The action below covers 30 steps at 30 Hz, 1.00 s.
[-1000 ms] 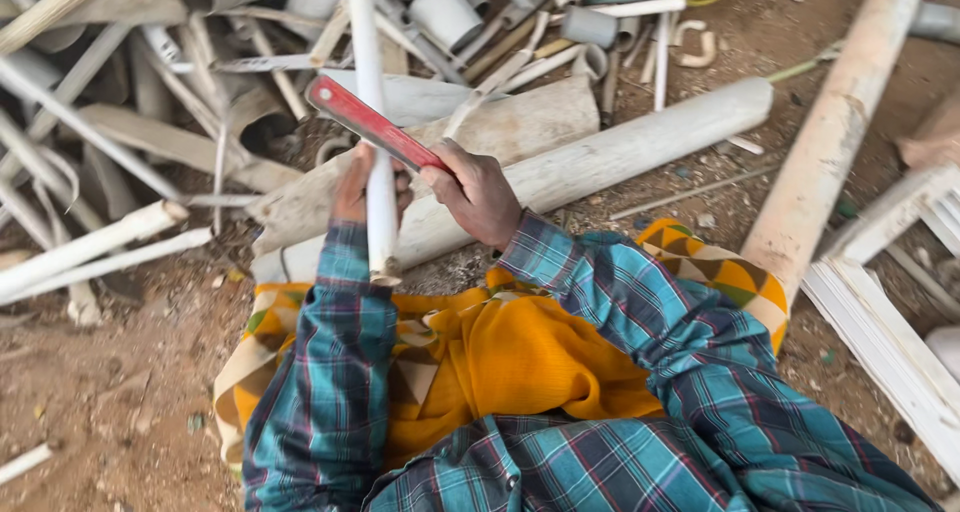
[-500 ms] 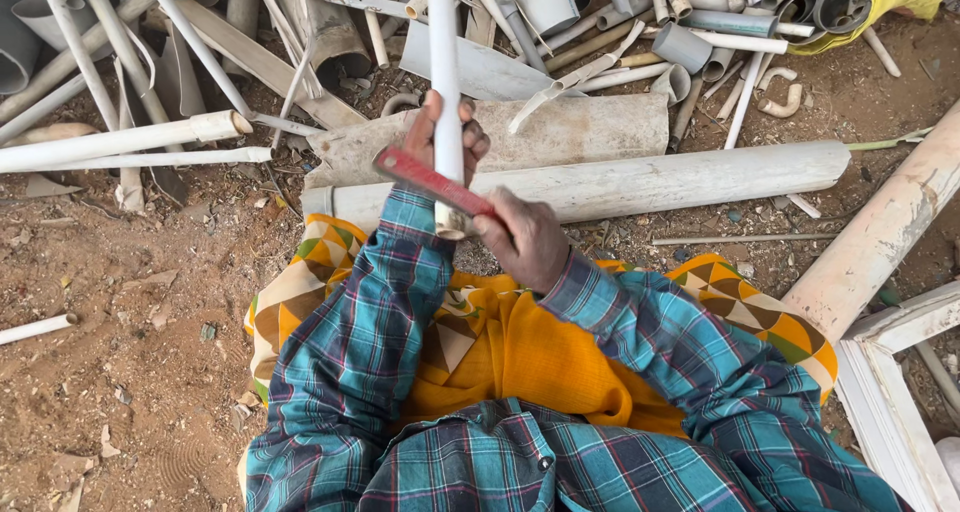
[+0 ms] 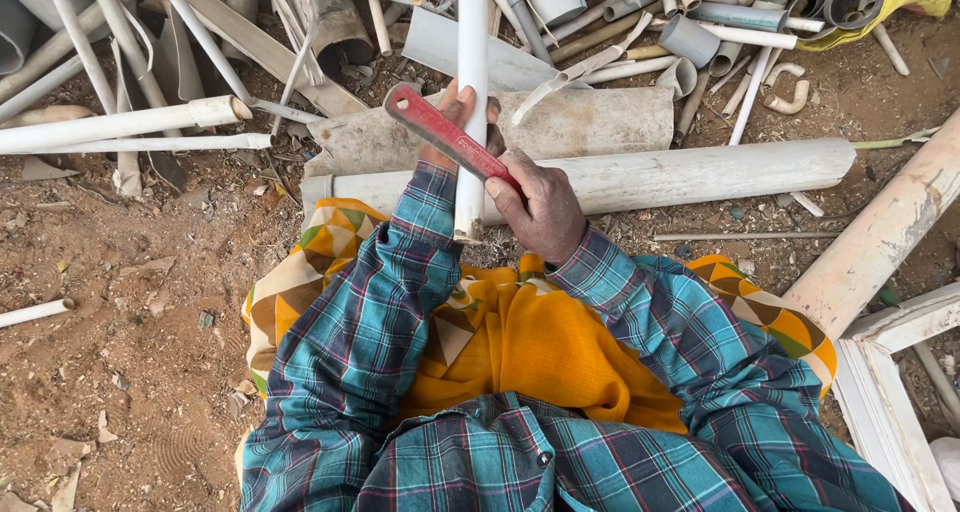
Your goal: The person uses a saw blade to cut a white PVC pipe and then smooths the cut edge using a metal hand tool.
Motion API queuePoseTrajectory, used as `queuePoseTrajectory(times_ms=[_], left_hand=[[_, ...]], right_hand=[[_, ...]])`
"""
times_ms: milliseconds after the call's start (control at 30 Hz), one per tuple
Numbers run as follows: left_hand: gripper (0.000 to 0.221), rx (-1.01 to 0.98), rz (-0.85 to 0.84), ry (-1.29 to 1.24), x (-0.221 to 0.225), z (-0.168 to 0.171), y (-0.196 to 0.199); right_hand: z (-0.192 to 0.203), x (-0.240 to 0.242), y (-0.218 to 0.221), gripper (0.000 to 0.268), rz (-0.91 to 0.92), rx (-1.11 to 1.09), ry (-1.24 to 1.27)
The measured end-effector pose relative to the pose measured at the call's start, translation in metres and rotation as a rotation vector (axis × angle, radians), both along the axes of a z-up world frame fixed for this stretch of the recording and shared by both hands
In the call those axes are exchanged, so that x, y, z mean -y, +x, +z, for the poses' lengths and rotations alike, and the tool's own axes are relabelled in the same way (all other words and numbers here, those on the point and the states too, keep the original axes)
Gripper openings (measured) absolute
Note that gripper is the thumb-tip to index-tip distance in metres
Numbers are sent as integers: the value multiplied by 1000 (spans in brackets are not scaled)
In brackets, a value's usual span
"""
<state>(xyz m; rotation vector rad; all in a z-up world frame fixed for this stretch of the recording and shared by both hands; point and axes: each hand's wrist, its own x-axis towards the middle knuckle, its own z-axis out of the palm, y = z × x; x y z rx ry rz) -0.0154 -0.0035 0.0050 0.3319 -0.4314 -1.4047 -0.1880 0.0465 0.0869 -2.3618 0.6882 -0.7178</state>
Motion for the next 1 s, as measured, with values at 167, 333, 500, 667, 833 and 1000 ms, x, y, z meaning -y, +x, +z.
queuePoseTrajectory(times_ms=[167,333,500,667,833,1000], left_hand=[[57,72,66,-15,-9,1,20],[65,303,154,80,-13,2,-2],[65,209,170,135,3,-5,26],[66,393,259,103,-2,-8,11],[66,304,267,61,4,-12,34],[64,135,177,-32,5,-6,39]], right_hand=[[3,-27,0,23,59,-51,-126],[22,-5,2,21,16,-50,-19],[21,-22,4,21,67,-124,-100],[24,-1,2,18,23,-11,-96],[18,-21,4,23,113,-95,-142],[12,-9,3,23,96,1,58]])
